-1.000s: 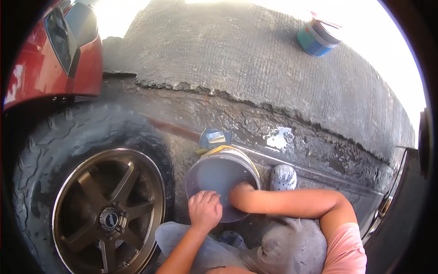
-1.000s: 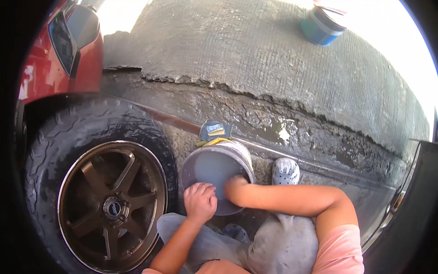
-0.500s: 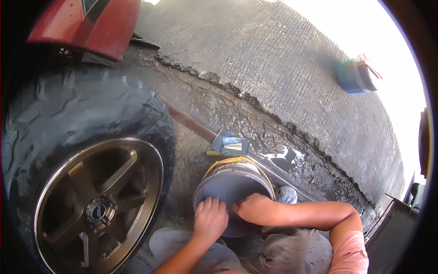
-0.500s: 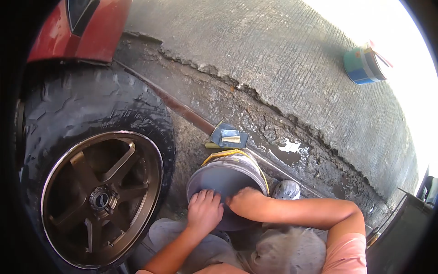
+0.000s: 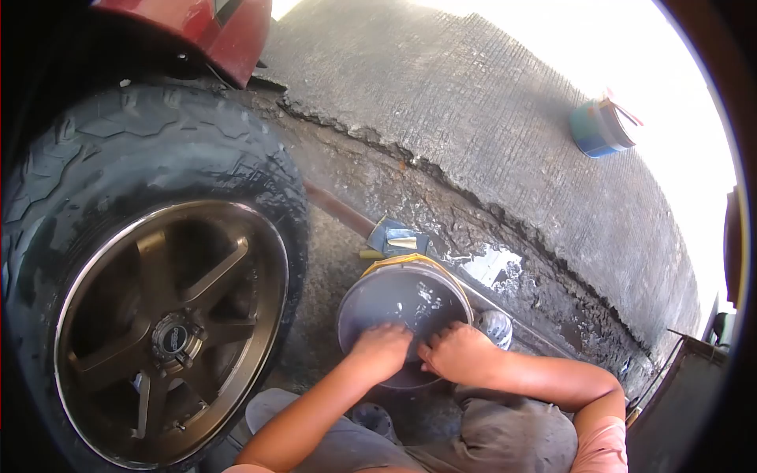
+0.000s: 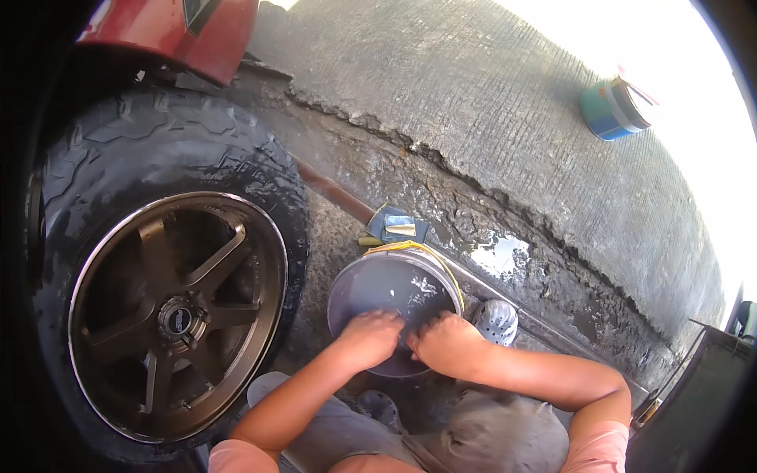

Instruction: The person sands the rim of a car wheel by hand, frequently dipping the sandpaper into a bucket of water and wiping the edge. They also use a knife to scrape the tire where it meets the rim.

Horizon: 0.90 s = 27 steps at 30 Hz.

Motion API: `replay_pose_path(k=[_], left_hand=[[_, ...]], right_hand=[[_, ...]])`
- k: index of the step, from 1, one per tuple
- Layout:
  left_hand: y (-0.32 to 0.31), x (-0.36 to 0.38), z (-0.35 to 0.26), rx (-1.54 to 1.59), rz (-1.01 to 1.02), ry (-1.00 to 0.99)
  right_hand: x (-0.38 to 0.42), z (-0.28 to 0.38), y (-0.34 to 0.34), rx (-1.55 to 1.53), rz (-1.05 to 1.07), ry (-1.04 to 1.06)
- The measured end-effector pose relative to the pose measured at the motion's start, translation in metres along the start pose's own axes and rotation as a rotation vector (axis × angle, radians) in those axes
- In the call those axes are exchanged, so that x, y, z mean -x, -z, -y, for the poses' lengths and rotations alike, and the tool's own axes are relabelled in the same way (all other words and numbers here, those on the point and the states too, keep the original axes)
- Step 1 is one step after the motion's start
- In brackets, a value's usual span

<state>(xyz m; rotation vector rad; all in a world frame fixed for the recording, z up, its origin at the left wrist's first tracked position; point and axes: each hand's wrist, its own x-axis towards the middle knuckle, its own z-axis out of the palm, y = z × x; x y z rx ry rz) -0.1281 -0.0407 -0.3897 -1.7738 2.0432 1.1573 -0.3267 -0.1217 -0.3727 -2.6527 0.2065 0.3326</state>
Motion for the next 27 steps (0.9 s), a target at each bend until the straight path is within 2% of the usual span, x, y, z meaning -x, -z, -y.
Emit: replay_pose_path(k=[1,3,5,7,9,11,13,15,18,21,23,24,27], left_hand=[[0.019,0.016,0.001,0.051,-0.137,-0.047],[0.06,0.045,0.006,0.217,-0.314,-0.004],[0.072,0.054,0.034,0.553,-0.502,0.028],[0.077,0.039,0.067,0.942,-0.623,0.189],[0.051,-0.011,0.119,1.026,-0.721,0.246],[0.016,-0.07,0.171,0.743,-0.701,0.258],[0.0,-0.109,0.189,0.687,-0.607,0.336],[-0.022,-0.137,0.205,0.43,-0.554,0.387],[-0.009,-0.13,0.164,0.317,-0.529,0.467],[-0.018,-0.129,0.154,0.273,-0.578,0.462],[-0.014,-0.127,0.152,0.313,-0.552,0.48],[-0.018,-0.124,0.153,0.255,-0.612,0.424],[-0.015,-0.103,0.165,0.442,-0.234,0.418]], right_hand=[[0.004,0.003,0.006,-0.018,0.036,0.028],[0.012,0.008,0.015,-0.054,0.109,0.089],[0.014,0.014,-0.001,0.027,0.158,0.115],[0.017,0.019,-0.011,0.122,0.148,0.138],[0.019,0.021,-0.015,0.123,0.131,0.135],[0.025,0.022,-0.019,0.138,0.112,0.134],[0.035,0.025,-0.025,0.16,0.082,0.136],[0.046,0.025,-0.039,0.15,0.033,0.153],[0.062,0.029,-0.04,0.133,0.028,0.154],[0.073,0.032,-0.043,0.005,0.069,0.118],[0.076,0.034,-0.048,0.029,0.058,0.104],[0.077,0.035,-0.046,0.043,0.054,0.098],[0.073,0.035,-0.037,0.08,0.081,0.097]])
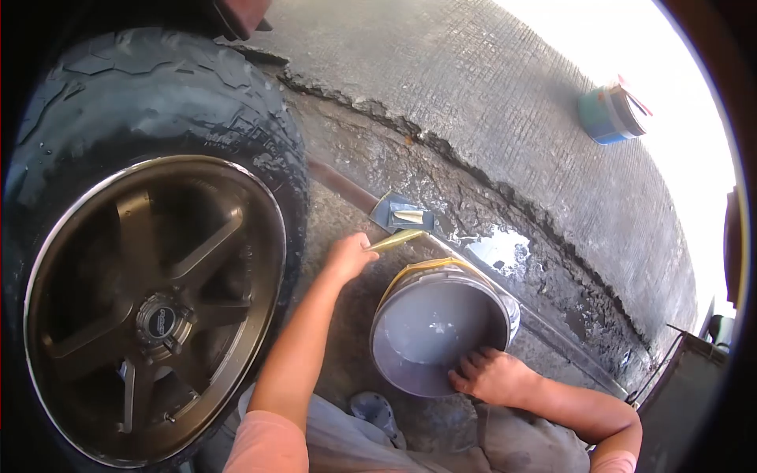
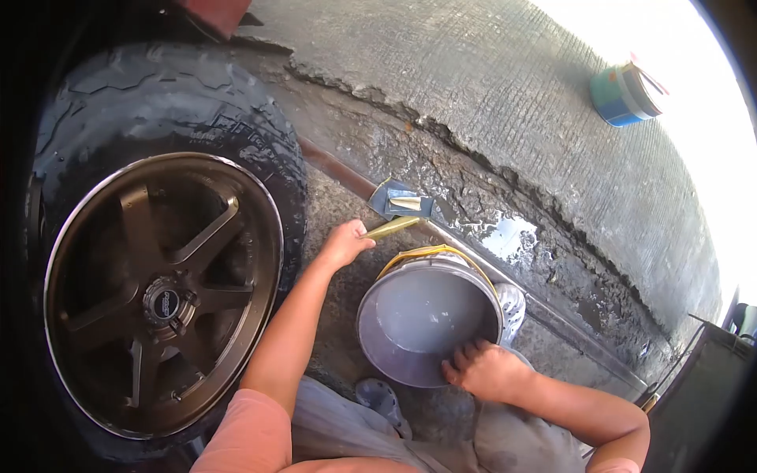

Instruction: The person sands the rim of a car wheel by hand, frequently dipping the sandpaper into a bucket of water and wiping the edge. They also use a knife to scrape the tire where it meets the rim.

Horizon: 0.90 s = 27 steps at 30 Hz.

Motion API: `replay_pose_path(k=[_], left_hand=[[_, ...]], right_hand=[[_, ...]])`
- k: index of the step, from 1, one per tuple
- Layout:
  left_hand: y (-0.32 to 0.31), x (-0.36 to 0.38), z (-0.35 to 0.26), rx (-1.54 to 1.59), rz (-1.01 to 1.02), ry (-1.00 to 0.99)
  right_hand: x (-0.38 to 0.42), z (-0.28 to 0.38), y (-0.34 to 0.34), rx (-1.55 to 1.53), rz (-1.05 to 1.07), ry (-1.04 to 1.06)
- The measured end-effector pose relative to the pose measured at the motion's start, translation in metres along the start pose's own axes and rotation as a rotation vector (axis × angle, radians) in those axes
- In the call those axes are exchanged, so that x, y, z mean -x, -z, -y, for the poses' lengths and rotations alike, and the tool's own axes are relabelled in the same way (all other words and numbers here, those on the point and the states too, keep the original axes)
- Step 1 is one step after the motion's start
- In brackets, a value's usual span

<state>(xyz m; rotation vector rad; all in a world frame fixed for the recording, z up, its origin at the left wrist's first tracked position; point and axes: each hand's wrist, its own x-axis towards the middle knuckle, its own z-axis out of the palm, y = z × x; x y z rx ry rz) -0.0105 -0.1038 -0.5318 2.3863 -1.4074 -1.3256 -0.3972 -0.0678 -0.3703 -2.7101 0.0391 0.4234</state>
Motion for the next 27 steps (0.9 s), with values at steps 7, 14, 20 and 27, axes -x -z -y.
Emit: replay_pose_path(k=[7,14,20,27], left_hand=[[0.057,0.114,-0.006,0.51,0.091,0.021],[0.089,0.205,-0.049,0.929,0.127,-0.137],[0.048,0.234,-0.084,1.002,0.27,-0.108],[-0.052,0.223,-0.088,0.914,0.345,-0.117]], right_hand=[[-0.027,0.017,-0.007,-0.061,-0.068,0.07],[-0.029,0.012,-0.009,-0.153,-0.031,0.096],[-0.05,0.007,0.033,-0.803,-0.635,-0.237],[-0.077,-0.02,0.023,-0.927,-0.557,-0.341]])
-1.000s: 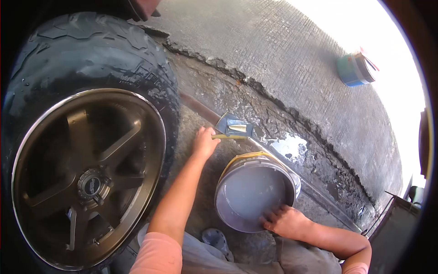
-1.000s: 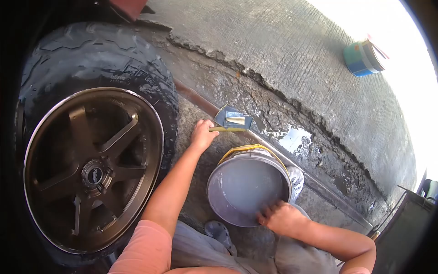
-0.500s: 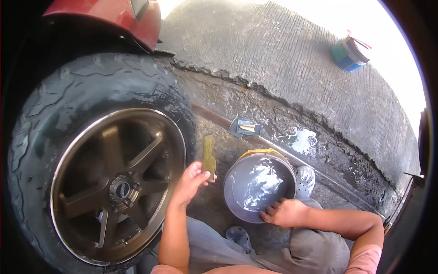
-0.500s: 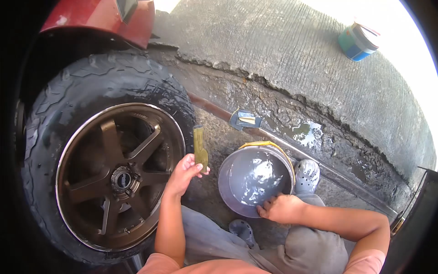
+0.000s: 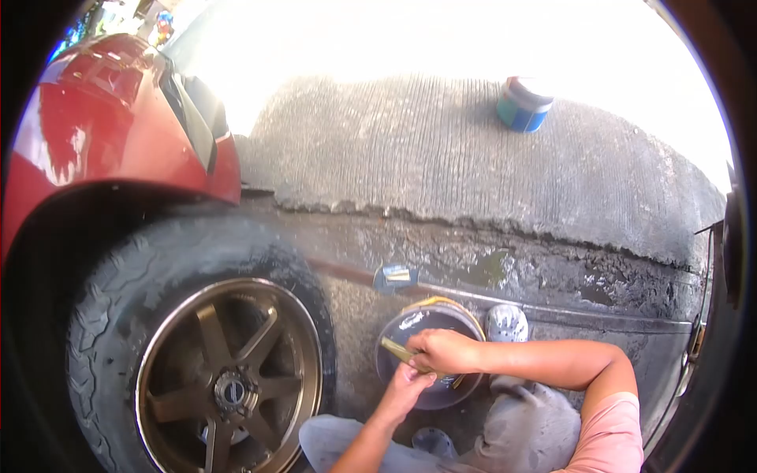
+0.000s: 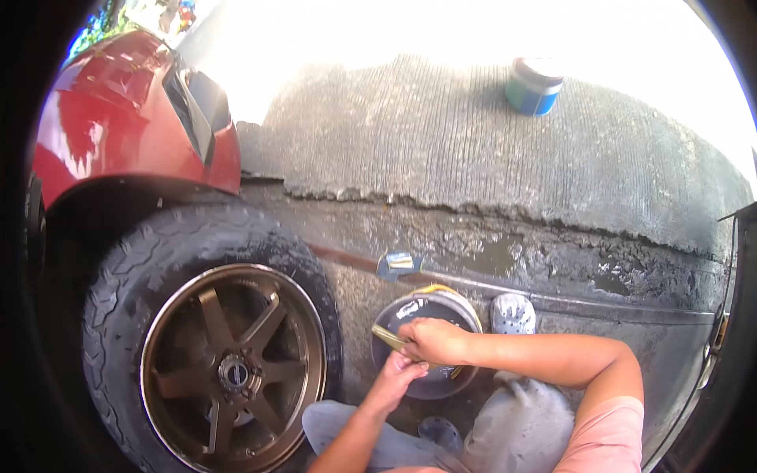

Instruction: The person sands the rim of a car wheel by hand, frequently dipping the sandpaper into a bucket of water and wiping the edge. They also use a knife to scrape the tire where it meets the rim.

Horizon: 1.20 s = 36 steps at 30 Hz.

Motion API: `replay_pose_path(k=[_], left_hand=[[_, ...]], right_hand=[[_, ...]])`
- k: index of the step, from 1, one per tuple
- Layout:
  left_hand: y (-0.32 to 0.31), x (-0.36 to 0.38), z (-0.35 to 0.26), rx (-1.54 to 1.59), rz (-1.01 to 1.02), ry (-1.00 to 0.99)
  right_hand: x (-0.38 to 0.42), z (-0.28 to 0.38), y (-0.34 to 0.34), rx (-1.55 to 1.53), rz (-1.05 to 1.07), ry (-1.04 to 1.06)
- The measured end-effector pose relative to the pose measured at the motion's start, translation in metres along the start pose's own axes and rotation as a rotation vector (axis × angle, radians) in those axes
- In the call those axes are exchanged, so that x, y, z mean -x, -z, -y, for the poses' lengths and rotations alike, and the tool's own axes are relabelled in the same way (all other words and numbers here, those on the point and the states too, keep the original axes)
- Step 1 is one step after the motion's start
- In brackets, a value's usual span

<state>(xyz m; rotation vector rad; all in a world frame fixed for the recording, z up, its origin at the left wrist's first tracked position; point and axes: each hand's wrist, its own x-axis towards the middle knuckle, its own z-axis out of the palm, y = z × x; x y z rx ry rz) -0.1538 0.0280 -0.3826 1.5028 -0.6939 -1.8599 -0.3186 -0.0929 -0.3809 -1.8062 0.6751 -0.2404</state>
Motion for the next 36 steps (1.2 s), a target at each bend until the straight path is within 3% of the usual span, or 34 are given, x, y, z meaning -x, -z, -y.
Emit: replay_pose_path(k=[1,3,4,7,8,10,12,15,16,20,26,28,30,33,36], left_hand=[[-0.014,0.002,-0.004,0.23,-0.153,0.09],[-0.001,-0.02,0.022,0.532,-0.13,0.138],[-0.003,-0.028,0.023,0.491,-0.171,0.145],[-0.022,-0.056,0.018,0.377,-0.328,0.171],[-0.031,-0.067,0.014,0.334,-0.396,0.185],[-0.036,-0.086,0.027,0.213,-0.48,0.185],[-0.025,-0.113,0.058,0.207,-0.481,0.242],[-0.021,-0.116,0.051,0.383,-0.403,0.364],[-0.021,-0.111,0.039,0.405,-0.389,0.37],[-0.005,-0.091,0.041,0.506,-0.372,0.245],[0.004,-0.053,0.027,0.594,-0.201,-0.025],[0.004,-0.039,0.014,0.402,-0.201,-0.024],[-0.004,-0.028,-0.01,0.302,-0.215,-0.067],[-0.014,-0.018,-0.023,0.282,-0.219,-0.141],[-0.009,-0.011,-0.024,0.239,-0.195,-0.114]], right_hand=[[-0.001,-0.006,0.0,0.107,0.052,-0.039],[-0.001,-0.017,-0.002,0.285,0.197,-0.206],[-0.001,-0.02,-0.005,0.369,0.278,-0.291],[-0.004,-0.025,-0.02,0.818,0.417,-0.234],[-0.007,-0.03,-0.026,0.768,0.33,-0.251],[-0.018,-0.032,-0.02,0.827,0.437,-0.223],[-0.027,-0.043,-0.024,0.852,0.476,-0.207],[-0.019,-0.043,-0.025,0.947,0.338,-0.179],[-0.012,-0.038,-0.026,0.755,0.117,-0.257],[0.004,-0.01,-0.009,0.304,-0.194,-0.279],[0.007,-0.025,-0.003,-0.018,-0.233,-0.147],[0.01,-0.008,0.009,-0.291,-0.167,-0.301],[0.013,-0.018,0.003,-0.456,-0.152,-0.278],[0.014,-0.005,0.014,-0.357,-0.01,-0.299],[0.011,-0.027,-0.01,-0.725,-0.163,-0.375]])
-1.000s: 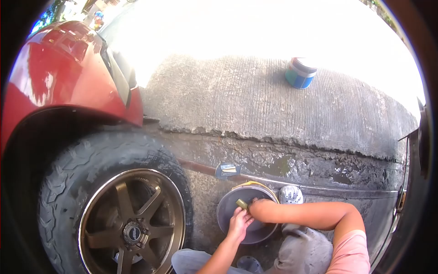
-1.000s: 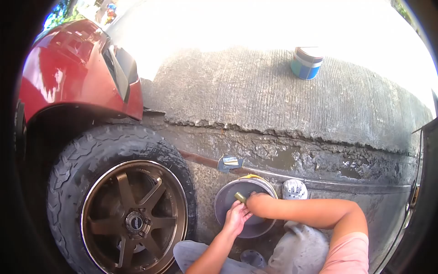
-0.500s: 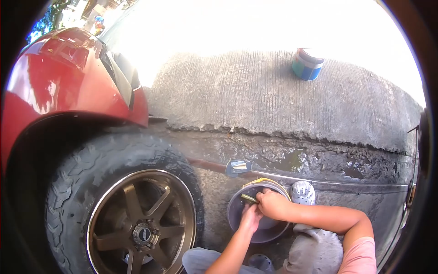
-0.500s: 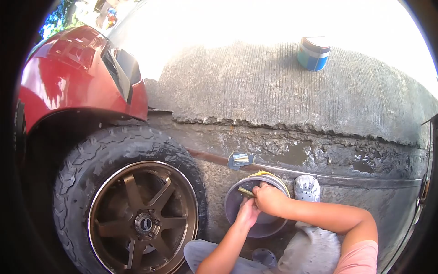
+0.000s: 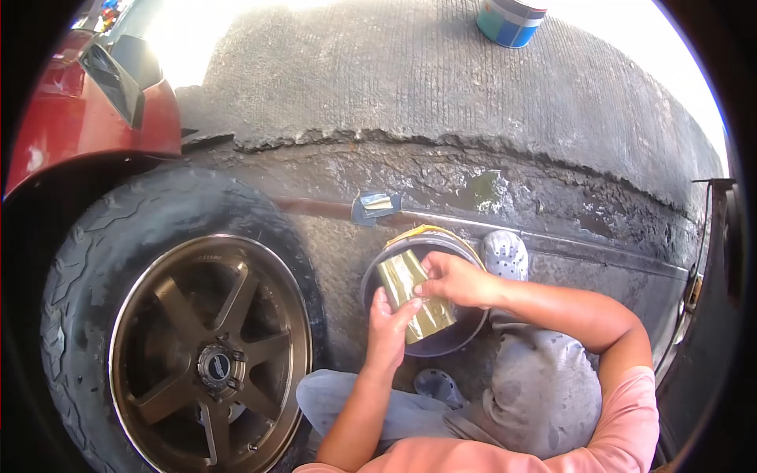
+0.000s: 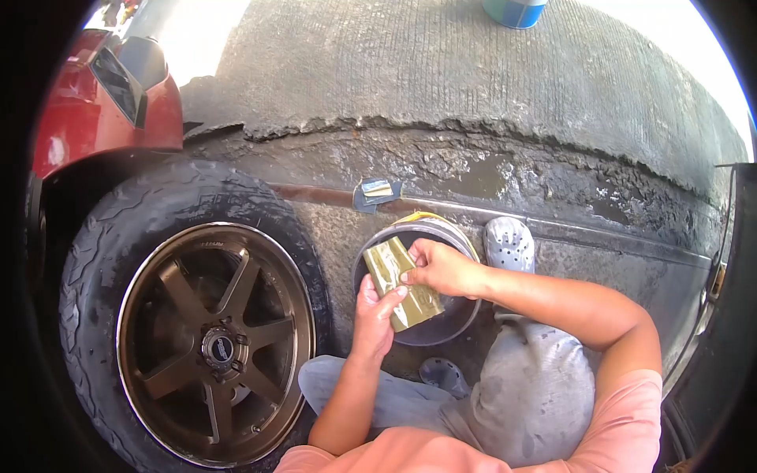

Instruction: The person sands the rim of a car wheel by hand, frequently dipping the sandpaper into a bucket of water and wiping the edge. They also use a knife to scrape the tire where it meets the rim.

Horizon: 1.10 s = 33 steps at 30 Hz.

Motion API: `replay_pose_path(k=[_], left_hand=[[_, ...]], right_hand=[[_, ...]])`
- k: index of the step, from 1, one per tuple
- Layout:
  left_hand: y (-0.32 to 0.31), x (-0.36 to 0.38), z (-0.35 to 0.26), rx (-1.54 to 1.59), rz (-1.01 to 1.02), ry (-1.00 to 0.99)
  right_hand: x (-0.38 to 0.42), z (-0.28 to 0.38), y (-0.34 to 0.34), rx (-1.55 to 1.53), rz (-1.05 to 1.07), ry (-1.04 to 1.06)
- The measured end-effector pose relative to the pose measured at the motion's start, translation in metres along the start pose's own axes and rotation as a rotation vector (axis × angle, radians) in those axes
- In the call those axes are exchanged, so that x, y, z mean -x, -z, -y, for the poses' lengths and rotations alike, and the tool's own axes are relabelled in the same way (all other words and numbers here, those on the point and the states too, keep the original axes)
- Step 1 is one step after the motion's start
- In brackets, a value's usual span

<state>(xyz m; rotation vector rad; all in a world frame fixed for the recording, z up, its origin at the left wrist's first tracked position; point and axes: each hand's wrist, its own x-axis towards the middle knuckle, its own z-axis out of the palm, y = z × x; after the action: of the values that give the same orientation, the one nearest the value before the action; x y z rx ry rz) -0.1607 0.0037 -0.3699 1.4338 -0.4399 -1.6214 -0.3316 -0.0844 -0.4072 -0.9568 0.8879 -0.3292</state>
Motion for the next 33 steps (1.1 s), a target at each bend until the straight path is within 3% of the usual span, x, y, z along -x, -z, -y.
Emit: replay_pose_path(k=[4,7,11,14,17,20,23,24,27,31,33], left_hand=[[0.006,-0.001,-0.026,0.22,-0.037,-0.017],[0.016,-0.003,-0.049,0.248,0.095,0.056],[0.044,-0.006,-0.046,-0.104,0.101,0.127],[0.047,-0.006,-0.048,-0.175,0.083,0.078],[0.042,-0.003,-0.053,-0.127,0.065,0.075],[0.032,-0.001,-0.051,0.024,0.005,-0.062],[0.042,-0.002,-0.06,0.128,0.165,-0.035],[0.037,0.0,-0.064,0.118,0.09,-0.007],[0.031,0.001,-0.056,-0.335,0.007,-0.238],[0.014,0.003,-0.063,-0.286,-0.073,-0.294],[0.016,0.0,-0.058,-0.295,-0.087,-0.247]], right_hand=[[-0.002,0.002,0.01,-0.084,0.03,0.086],[0.007,0.018,0.014,-0.235,0.118,0.055],[0.009,0.021,0.017,-0.226,0.155,0.092],[0.011,0.026,0.02,-0.327,0.152,0.053],[0.013,0.026,0.023,-0.398,0.148,0.022],[0.013,0.021,0.028,-0.38,0.16,0.053],[0.016,0.029,0.029,-0.399,0.165,0.08],[0.017,0.032,0.029,-0.419,0.162,0.083],[0.015,0.031,0.026,-0.218,0.165,0.11],[0.013,0.024,0.023,-0.055,0.042,0.142],[0.017,0.029,0.023,0.397,-0.061,0.476]])
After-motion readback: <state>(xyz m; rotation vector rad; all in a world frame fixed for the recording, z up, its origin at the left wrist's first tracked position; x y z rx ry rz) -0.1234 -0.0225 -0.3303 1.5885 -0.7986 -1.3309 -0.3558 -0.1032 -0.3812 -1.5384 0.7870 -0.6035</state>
